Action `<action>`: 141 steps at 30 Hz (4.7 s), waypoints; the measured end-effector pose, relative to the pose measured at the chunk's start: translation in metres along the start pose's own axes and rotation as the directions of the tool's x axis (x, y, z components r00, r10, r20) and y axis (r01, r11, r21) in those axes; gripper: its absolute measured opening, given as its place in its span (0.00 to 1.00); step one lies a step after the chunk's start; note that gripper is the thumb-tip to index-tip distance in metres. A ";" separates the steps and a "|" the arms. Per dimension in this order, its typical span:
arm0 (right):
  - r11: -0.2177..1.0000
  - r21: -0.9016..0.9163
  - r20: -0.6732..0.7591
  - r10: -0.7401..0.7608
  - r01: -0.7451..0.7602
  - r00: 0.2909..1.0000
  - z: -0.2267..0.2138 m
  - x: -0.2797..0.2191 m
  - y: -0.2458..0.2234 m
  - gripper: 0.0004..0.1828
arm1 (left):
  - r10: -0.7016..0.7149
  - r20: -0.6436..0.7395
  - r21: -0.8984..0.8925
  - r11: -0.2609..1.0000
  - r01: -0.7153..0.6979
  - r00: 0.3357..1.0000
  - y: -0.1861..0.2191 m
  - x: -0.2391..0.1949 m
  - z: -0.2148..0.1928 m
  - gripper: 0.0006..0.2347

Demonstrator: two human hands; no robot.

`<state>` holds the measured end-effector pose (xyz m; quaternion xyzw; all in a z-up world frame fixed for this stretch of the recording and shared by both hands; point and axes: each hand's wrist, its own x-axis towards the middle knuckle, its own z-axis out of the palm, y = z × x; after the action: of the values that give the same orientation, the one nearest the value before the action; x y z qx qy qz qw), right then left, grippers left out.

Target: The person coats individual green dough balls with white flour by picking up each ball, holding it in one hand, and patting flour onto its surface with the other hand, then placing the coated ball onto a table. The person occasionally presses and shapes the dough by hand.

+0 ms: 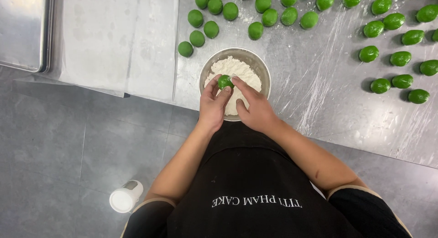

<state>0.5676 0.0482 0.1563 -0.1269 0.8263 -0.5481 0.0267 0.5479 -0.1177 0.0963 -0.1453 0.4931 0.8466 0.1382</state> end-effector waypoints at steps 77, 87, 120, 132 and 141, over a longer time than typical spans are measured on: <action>0.996 0.062 0.113 0.054 -0.061 0.992 0.017 0.011 0.020 0.24 | -0.126 0.023 -0.307 0.943 0.127 0.992 -0.011 0.016 0.013 0.22; 0.918 -0.163 0.311 -0.299 0.361 0.902 0.003 0.010 -0.001 0.26 | -0.157 0.087 -0.304 0.936 0.177 0.984 0.011 0.001 0.029 0.23; 0.194 0.847 0.391 0.404 -0.495 0.827 0.002 0.026 0.024 0.28 | 0.372 0.232 0.262 0.866 -0.426 0.899 0.015 -0.018 0.019 0.25; 0.985 -0.139 0.142 -0.085 0.105 0.986 0.013 0.018 0.007 0.30 | -0.148 0.039 -0.434 0.888 0.150 0.988 0.019 -0.001 0.036 0.24; 0.961 -0.183 0.065 -0.197 0.206 0.978 0.012 0.028 0.009 0.28 | -0.291 0.103 -0.523 0.797 0.301 0.951 0.014 0.004 0.032 0.21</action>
<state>0.5410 0.0336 0.1457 -0.2251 0.8565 -0.4639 -0.0221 0.5352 -0.0959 0.1212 -0.2456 0.2085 0.9191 0.2271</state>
